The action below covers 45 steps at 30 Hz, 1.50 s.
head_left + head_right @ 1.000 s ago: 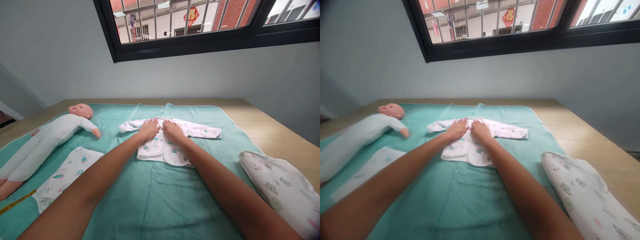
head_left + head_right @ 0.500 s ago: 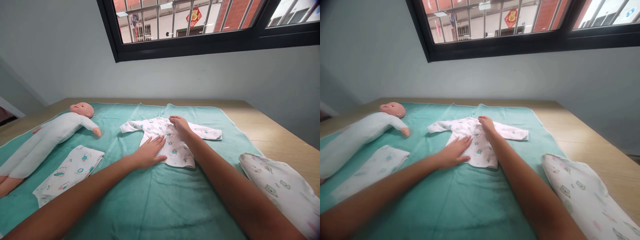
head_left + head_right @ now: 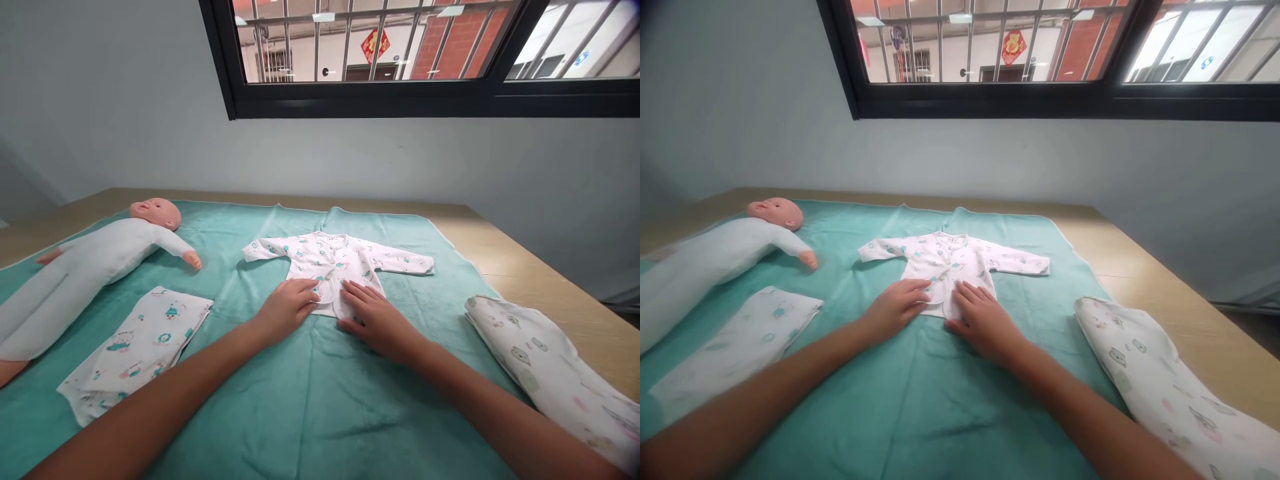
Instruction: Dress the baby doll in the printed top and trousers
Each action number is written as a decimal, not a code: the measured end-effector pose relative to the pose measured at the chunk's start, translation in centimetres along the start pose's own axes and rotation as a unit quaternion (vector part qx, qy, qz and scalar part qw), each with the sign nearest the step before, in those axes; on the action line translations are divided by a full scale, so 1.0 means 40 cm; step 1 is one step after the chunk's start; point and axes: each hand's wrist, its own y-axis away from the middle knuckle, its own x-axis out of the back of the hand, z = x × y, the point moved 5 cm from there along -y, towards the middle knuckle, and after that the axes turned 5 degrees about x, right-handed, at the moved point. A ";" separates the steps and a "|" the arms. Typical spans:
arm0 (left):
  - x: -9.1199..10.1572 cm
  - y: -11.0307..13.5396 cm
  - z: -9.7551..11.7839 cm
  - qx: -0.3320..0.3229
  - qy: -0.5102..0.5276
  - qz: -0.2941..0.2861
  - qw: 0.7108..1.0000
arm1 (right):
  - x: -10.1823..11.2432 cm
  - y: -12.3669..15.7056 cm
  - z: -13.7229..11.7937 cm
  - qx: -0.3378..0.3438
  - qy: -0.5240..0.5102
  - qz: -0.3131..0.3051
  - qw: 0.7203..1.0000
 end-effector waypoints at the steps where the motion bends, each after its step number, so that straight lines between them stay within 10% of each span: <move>1: 0.002 0.000 0.003 -0.001 0.008 0.007 1.000 | 0.003 0.018 -0.006 0.012 0.010 -0.002 1.000; 15: -0.002 0.032 0.019 -0.049 -0.007 -0.101 0.994 | 0.024 0.020 -0.034 0.089 0.024 -0.015 0.996; 28: 0.069 0.062 0.012 -0.187 -0.134 -0.053 0.972 | 0.094 0.161 0.062 -0.193 0.136 0.054 0.970; 45: 0.100 0.049 0.026 -0.156 -0.114 0.067 0.979 | 0.126 0.152 0.046 -0.120 -0.022 0.133 0.984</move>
